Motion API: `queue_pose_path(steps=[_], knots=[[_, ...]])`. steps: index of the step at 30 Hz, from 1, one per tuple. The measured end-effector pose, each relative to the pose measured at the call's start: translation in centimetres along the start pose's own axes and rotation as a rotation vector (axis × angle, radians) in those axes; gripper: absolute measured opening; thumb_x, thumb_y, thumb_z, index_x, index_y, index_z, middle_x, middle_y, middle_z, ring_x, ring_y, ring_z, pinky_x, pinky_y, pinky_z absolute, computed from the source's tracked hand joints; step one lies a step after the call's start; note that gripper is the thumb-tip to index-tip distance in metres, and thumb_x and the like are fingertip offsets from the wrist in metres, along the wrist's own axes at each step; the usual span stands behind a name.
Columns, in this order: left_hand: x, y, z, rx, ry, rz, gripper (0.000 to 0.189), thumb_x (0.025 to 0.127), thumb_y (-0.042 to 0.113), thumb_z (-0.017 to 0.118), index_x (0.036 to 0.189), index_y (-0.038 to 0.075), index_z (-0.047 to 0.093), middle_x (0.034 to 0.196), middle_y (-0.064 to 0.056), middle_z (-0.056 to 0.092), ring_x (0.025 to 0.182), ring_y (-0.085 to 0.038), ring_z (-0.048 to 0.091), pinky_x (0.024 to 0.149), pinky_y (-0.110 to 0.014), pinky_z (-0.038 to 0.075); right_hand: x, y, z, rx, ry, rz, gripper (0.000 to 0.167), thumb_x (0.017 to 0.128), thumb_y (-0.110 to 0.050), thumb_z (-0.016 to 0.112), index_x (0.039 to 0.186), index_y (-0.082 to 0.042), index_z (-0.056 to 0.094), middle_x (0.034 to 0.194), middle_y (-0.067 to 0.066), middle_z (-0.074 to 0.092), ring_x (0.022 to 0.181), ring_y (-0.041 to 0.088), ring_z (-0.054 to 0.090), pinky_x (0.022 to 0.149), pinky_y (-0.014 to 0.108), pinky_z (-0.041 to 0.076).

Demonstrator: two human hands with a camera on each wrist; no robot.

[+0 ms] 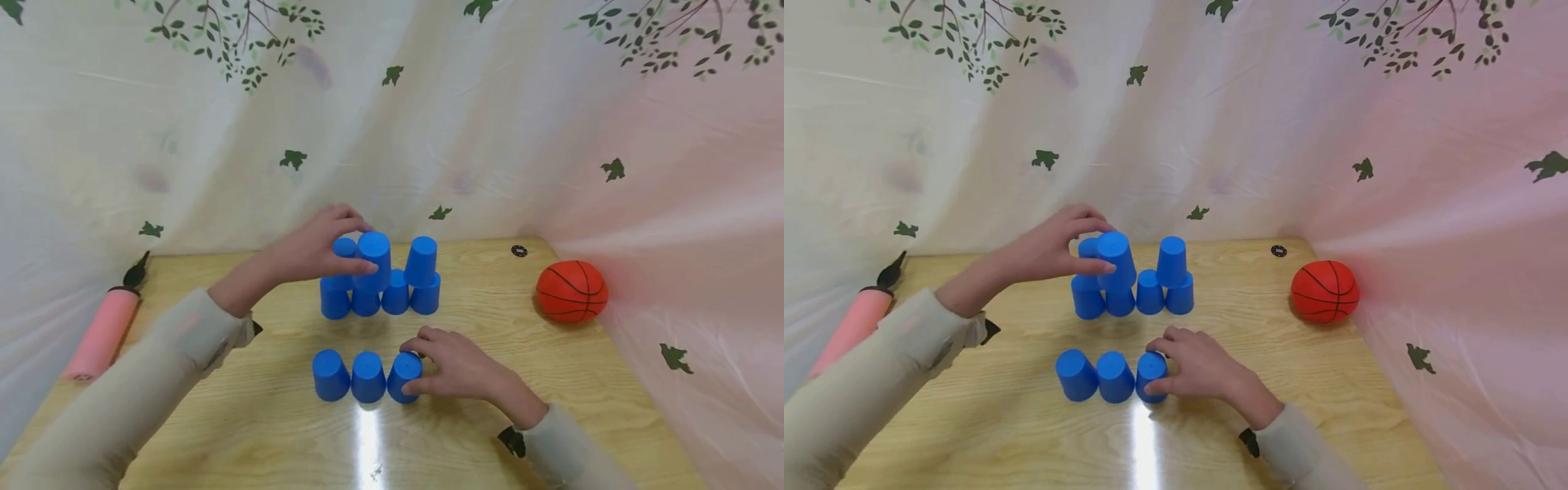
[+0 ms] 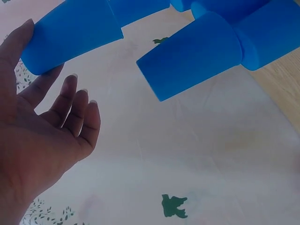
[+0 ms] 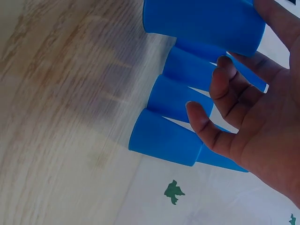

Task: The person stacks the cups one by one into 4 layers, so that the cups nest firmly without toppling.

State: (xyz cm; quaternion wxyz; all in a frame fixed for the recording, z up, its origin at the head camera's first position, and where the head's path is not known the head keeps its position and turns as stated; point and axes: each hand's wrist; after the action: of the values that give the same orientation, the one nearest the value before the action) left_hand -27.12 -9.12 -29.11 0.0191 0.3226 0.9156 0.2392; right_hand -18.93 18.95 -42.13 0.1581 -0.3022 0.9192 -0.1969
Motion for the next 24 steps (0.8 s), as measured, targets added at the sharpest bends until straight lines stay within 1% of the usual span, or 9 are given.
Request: queue_pose_path(steps=[4,7,9,15,24], knots=[[1.7,-0.5,0.4,0.047,0.02,-0.029,0.063,0.085,0.052,0.074,0.136,0.017,0.06,0.138,-0.009,0.053,0.131,-0.028,0.041,0.099,-0.05,0.048,-0.1,0.0,0.0,0.004,0.005,-0.007,0.06,0.085,-0.064,0.068,0.133,-0.028,0.061,0.115,-0.008,0.061,0.102,0.014,0.058,0.085,0.033,0.049],[2.6,-0.9,0.7,0.076,0.027,-0.053,0.065,0.085,0.052,0.074,0.137,0.017,0.059,0.139,-0.011,0.052,0.132,-0.03,0.04,0.1,-0.051,0.047,-0.2,0.0,-0.1,-0.001,0.007,-0.013,0.06,0.085,-0.064,0.068,0.133,-0.028,0.062,0.116,-0.007,0.061,0.101,0.012,0.057,0.085,0.033,0.049],[3.2,-1.1,0.8,0.076,0.029,-0.067,0.065,0.085,0.052,0.074,0.137,0.016,0.059,0.14,-0.011,0.051,0.133,-0.031,0.039,0.102,-0.052,0.046,-0.2,-0.1,-0.2,-0.003,0.006,-0.012,0.06,0.085,-0.063,0.069,0.133,-0.028,0.062,0.116,-0.007,0.062,0.101,0.011,0.056,0.085,0.033,0.048],[4.3,-1.1,1.3,0.085,0.03,-0.092,0.067,0.084,0.056,0.073,0.137,0.017,0.061,0.141,-0.011,0.049,0.135,-0.031,0.036,0.104,-0.052,0.043,-0.1,-0.1,-0.2,-0.019,0.009,-0.008,0.059,0.085,-0.062,0.07,0.133,-0.029,0.062,0.116,-0.007,0.062,0.101,0.01,0.055,0.085,0.033,0.048],[5.6,-1.6,2.6,0.173,-0.002,-0.108,0.069,0.081,0.06,0.074,0.136,0.019,0.063,0.141,-0.011,0.048,0.134,-0.032,0.036,0.105,-0.05,0.041,-0.2,0.0,-0.2,-0.02,0.018,-0.026,0.058,0.086,-0.061,0.069,0.132,-0.028,0.062,0.116,-0.006,0.062,0.101,0.01,0.055,0.086,0.033,0.048]])
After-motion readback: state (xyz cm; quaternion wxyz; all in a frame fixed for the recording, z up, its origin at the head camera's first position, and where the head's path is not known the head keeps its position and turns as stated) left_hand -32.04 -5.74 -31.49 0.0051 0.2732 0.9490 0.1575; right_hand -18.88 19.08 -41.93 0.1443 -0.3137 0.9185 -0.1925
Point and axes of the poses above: each hand's wrist, its own x-axis towards the middle knuckle, its own z-axis out of the palm, y = z × x
